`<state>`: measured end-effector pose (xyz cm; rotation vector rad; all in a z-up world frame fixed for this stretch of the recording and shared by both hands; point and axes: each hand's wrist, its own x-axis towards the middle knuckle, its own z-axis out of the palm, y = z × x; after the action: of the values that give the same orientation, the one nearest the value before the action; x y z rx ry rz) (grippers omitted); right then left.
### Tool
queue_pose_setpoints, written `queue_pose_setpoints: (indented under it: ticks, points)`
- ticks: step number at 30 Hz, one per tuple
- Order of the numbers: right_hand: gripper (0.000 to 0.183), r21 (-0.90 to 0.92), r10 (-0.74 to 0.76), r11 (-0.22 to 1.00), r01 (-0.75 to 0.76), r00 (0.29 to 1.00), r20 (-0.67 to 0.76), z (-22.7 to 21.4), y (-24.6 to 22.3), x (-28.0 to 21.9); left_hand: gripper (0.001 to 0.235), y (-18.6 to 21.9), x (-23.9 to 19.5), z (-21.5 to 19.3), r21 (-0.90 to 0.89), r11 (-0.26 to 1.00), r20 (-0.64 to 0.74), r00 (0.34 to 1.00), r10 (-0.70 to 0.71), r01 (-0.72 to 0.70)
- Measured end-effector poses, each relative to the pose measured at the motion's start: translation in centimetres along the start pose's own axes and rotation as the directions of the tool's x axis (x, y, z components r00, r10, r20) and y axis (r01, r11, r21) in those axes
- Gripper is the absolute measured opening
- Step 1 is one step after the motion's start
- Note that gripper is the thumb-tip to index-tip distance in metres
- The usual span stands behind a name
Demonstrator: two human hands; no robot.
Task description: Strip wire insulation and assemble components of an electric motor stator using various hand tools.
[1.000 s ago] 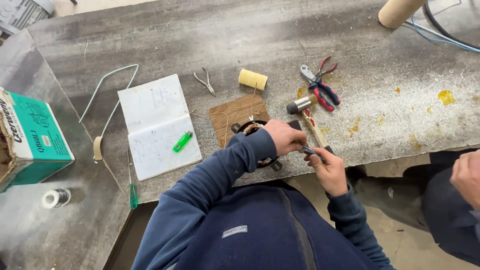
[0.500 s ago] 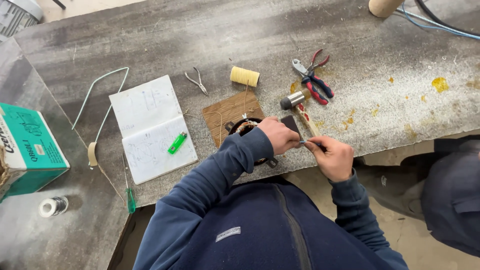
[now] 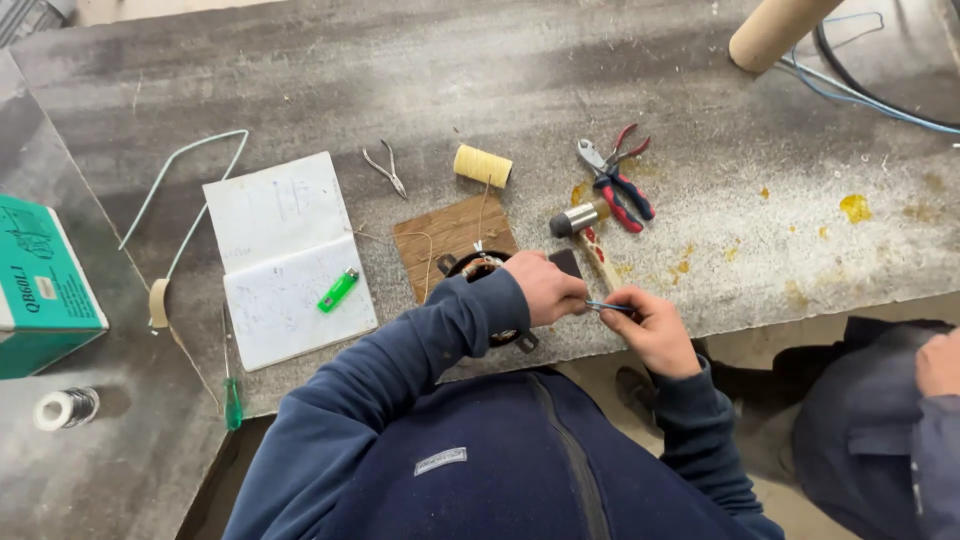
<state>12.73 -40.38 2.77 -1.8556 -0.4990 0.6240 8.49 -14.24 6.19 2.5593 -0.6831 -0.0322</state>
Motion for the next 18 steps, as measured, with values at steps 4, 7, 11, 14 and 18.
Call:
queue_pose_setpoints:
  ticks: [4, 7, 11, 14, 18]
  points:
    - [0.021, 0.353, 0.048, 0.932, -0.083, 0.993, 0.105, -0.4, 3.0, 0.7, 0.021, 0.5, 0.1, -1.0, -0.032, 0.999, 0.023, 0.999, -0.040, 0.040]
    - [0.022, 0.508, 0.137, 0.838, -0.201, 0.977, 0.160, -0.6, 3.9, 0.6, 0.022, 0.4, 0.0, -1.0, -0.021, 0.999, 0.031, 0.999, -0.024, 0.024]
    - [0.025, 0.521, 0.140, 0.816, -0.250, 0.960, 0.241, -1.2, 4.4, 0.4, 0.022, 0.2, -0.2, -1.2, -0.051, 0.999, 0.028, 1.000, -0.012, 0.013]
    - [0.023, 0.610, 0.038, 0.777, -0.157, 0.978, 0.203, -0.7, 6.7, 0.4, 0.022, 0.2, -0.4, -1.3, -0.077, 0.997, 0.014, 1.000, -0.002, 0.003]
    - [0.026, 0.557, 0.099, 0.815, -0.158, 0.986, 0.135, -0.7, 9.2, 0.9, 0.025, 0.2, -0.1, -0.4, -0.013, 0.999, 0.029, 0.999, -0.035, 0.035]
